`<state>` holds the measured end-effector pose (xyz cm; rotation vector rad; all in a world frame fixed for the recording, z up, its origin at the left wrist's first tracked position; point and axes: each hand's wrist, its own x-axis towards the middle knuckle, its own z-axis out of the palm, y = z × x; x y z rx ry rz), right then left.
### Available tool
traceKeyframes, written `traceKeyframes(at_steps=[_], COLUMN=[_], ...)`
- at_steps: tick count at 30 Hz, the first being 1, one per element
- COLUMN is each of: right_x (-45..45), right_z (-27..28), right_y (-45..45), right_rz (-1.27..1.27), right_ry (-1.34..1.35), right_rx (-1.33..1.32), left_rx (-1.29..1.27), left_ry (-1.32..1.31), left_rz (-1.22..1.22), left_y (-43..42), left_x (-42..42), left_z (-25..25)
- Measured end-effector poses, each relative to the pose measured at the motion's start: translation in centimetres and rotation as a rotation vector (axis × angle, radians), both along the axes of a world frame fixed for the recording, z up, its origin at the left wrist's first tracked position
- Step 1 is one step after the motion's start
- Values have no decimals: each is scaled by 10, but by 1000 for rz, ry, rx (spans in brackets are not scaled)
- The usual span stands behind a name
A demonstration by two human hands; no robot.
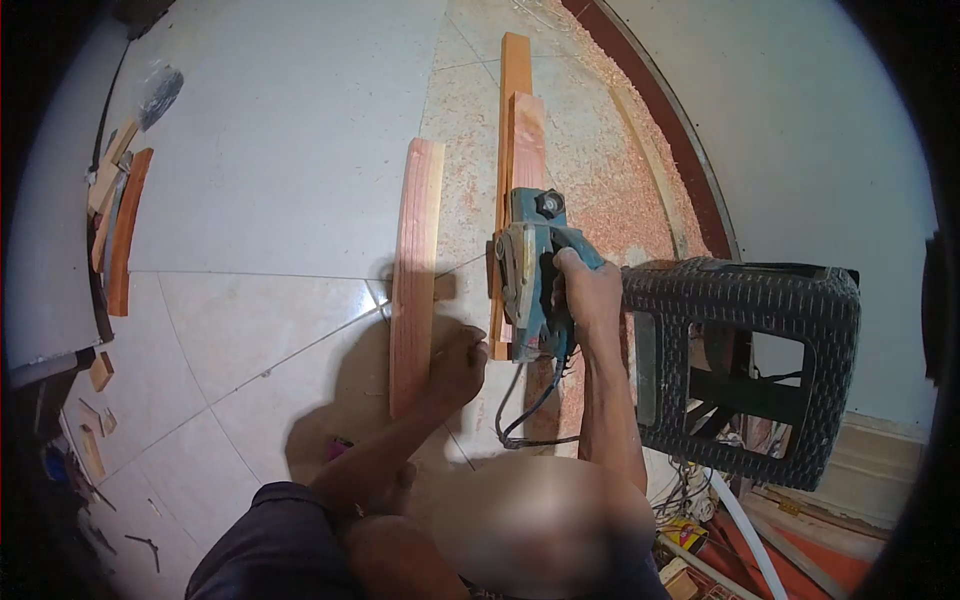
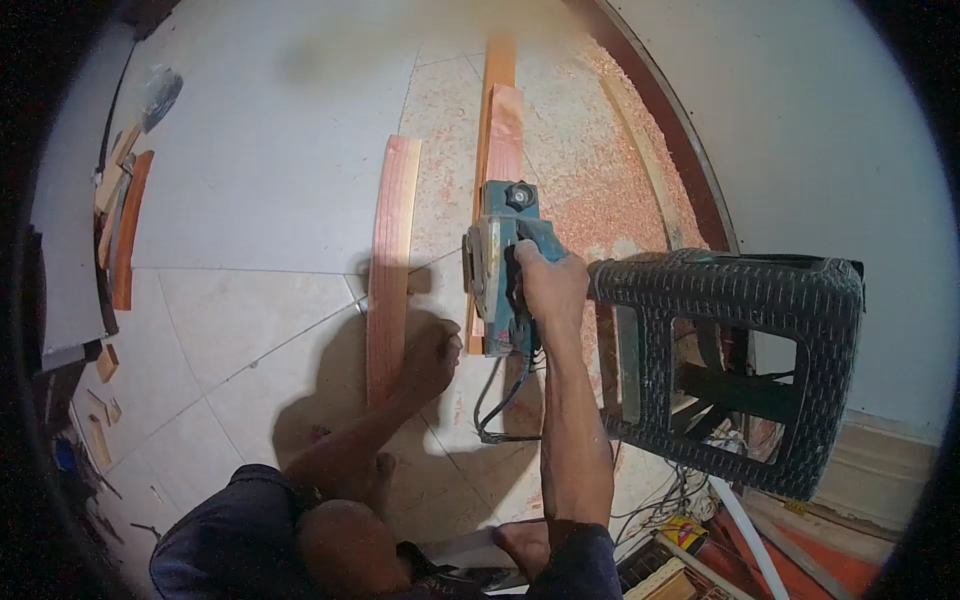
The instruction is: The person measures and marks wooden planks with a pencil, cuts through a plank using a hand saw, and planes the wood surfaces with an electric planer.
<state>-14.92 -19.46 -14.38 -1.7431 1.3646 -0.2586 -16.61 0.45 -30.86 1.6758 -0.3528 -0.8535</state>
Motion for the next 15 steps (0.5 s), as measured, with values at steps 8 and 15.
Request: traceKeyframes(at_steps=[8, 15], right_x=[13, 48], right_z=[1, -5], right_y=[-9, -41], right_rz=[-14, 48], right_ry=[-5, 17], right_rx=[15, -57], left_rx=[166, 66], left_ry=[-174, -129], left_rz=[-48, -11], left_y=[-16, -18], left_x=[13, 10], left_z=[27, 20])
